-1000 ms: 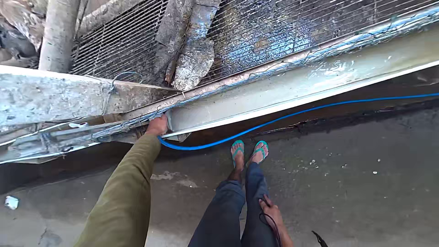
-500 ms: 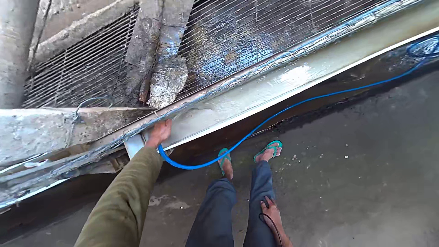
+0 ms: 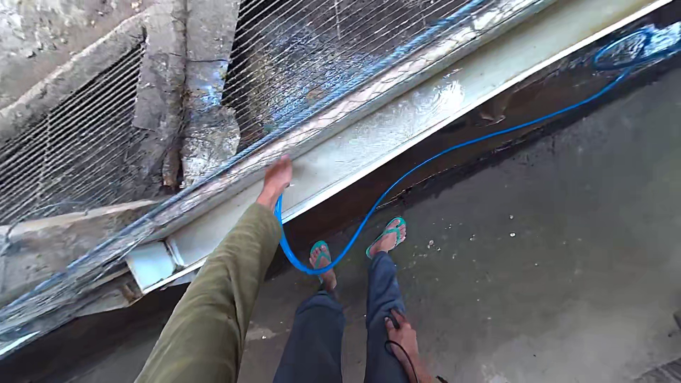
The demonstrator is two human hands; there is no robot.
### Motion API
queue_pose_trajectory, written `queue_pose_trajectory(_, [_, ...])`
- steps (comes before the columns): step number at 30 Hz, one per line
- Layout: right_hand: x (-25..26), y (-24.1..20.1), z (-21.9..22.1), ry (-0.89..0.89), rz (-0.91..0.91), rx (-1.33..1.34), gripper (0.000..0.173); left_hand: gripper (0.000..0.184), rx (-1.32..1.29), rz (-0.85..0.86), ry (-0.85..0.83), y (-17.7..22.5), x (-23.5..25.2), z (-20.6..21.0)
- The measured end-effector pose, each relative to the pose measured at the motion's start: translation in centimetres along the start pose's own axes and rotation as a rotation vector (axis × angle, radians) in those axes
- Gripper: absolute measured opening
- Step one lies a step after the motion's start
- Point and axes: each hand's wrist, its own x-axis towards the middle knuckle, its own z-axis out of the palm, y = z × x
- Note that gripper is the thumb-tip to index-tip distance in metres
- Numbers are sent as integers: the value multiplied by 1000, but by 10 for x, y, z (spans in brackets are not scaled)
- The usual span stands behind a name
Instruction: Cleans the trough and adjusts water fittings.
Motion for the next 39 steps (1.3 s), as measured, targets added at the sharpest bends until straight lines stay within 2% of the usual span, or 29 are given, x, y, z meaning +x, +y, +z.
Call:
queue_pose_trajectory(5, [-4, 2, -18, 98, 39, 97, 55, 58, 147, 248, -30, 110, -6, 48])
queue_pose_trajectory(8, [-6, 10, -26, 233, -26, 191, 39, 62, 164, 361, -76, 159, -15, 75])
queue_pose_trajectory(11, [2, 15, -37, 404, -167, 339, 29, 57, 283, 497, -142, 173, -23, 84])
queue_pose_trajectory(13, [-2, 11, -59, 411, -206, 445, 29, 50, 455, 571, -224, 149, -28, 69])
queue_pose_trajectory(15, [-7, 4, -90, 349, -174, 563, 30, 42, 654, 541, -323, 98, -26, 40])
queue_pose_trajectory(17, [-7, 9, -114, 334, -80, 701, 28, 44, 805, 367, -391, 17, -40, 3])
queue_pose_trajectory(21, [21, 34, -133, 348, -8, 833, 21, 70, 865, -4, -272, -104, -55, -83])
queue_pose_trajectory(22, [24, 45, -130, 320, -2, 821, 23, 70, 890, -58, -279, -127, -60, -98])
queue_pose_trajectory(24, [26, 67, -119, 250, 3, 748, 28, 65, 953, -64, -306, -150, -69, -109])
queue_pose_trajectory(28, [19, 88, -95, 175, 125, 794, 18, 58, 991, 56, -374, -148, -70, -92])
queue_pose_trajectory(32, [7, 100, -77, 122, 189, 791, 20, 55, 925, 205, -379, -132, -65, -78])
queue_pose_trajectory(35, [8, 94, -77, 149, 119, 756, 30, 41, 910, 184, -413, -91, -61, -58])
queue_pose_trajectory(39, [12, 82, -83, 162, 130, 850, 40, 45, 799, 202, -350, -49, -45, -38])
